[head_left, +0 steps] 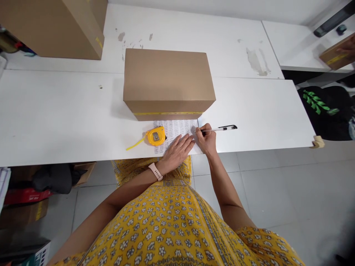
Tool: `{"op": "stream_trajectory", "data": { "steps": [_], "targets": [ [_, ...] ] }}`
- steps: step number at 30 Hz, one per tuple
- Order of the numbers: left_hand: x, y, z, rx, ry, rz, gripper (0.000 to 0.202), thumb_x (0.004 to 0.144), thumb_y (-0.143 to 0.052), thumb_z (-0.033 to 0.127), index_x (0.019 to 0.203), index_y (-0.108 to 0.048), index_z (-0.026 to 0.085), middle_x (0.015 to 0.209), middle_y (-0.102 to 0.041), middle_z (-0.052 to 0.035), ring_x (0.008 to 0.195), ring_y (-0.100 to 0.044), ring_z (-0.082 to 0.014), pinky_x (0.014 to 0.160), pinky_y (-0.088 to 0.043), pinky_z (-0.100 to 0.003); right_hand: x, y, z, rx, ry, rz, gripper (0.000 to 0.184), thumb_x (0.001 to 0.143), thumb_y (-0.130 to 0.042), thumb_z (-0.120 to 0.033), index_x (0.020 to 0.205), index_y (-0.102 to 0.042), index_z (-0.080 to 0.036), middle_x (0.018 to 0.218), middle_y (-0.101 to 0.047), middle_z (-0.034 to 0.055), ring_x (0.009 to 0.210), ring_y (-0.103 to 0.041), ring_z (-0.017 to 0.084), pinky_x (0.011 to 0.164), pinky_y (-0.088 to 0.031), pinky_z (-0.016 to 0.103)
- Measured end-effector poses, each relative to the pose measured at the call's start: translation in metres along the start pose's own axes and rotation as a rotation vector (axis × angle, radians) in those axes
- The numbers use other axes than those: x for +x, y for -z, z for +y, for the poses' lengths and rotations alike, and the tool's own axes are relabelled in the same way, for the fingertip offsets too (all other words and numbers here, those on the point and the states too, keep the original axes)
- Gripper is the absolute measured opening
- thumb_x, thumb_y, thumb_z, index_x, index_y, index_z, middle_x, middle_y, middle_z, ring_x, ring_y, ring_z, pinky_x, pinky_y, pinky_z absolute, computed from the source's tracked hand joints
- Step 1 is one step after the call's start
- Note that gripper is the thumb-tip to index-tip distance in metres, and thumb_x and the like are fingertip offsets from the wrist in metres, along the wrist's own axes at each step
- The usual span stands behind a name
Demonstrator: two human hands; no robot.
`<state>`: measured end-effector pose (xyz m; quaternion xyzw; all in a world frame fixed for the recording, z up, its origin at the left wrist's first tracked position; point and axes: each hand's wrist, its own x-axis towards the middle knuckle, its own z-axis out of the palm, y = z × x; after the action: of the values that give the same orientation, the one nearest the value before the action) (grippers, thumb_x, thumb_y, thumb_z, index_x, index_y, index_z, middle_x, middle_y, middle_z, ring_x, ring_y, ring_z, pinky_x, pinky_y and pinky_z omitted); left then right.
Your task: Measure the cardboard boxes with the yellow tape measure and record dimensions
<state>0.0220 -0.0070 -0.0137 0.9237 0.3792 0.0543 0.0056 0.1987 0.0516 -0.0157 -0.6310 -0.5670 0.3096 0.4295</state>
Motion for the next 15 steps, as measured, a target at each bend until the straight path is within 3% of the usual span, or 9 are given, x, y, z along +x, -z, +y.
{"op": "stream_trajectory", "data": {
  "steps": [6,15],
  "targets": [
    [-0.0005,-0.0028,-0.0001,-0.046,0.009,0.005,0.062,0.102,-0.053,0.027,0.160,-0.039,0.008,0.168,-0.039,-0.0164,0.159,-0.030,-0.0295,0.133,-0.022,-0.050,0.0004,0.0007,-0.0019,-0.038,0.020,-0.006,0.028,0.088,-0.064,-0.038,0.072,-0.044,-0.025,0.053,-0.048,-0.0079,0.050,-0.043,0.010,0.054,-0.035,0.027],
    [-0.0007,-0.0015,0.0000,-0.019,0.006,0.015,0.058,0.104,-0.047,0.024,0.159,-0.041,0.007,0.168,-0.039,-0.0157,0.158,-0.031,-0.0298,0.133,-0.023,-0.049,0.0001,0.0004,-0.0014,-0.042,0.021,-0.001,0.025,0.087,-0.063,-0.036,0.073,-0.045,-0.025,0.053,-0.048,-0.0079,0.050,-0.042,0.010,0.054,-0.035,0.027]
  ]
}}
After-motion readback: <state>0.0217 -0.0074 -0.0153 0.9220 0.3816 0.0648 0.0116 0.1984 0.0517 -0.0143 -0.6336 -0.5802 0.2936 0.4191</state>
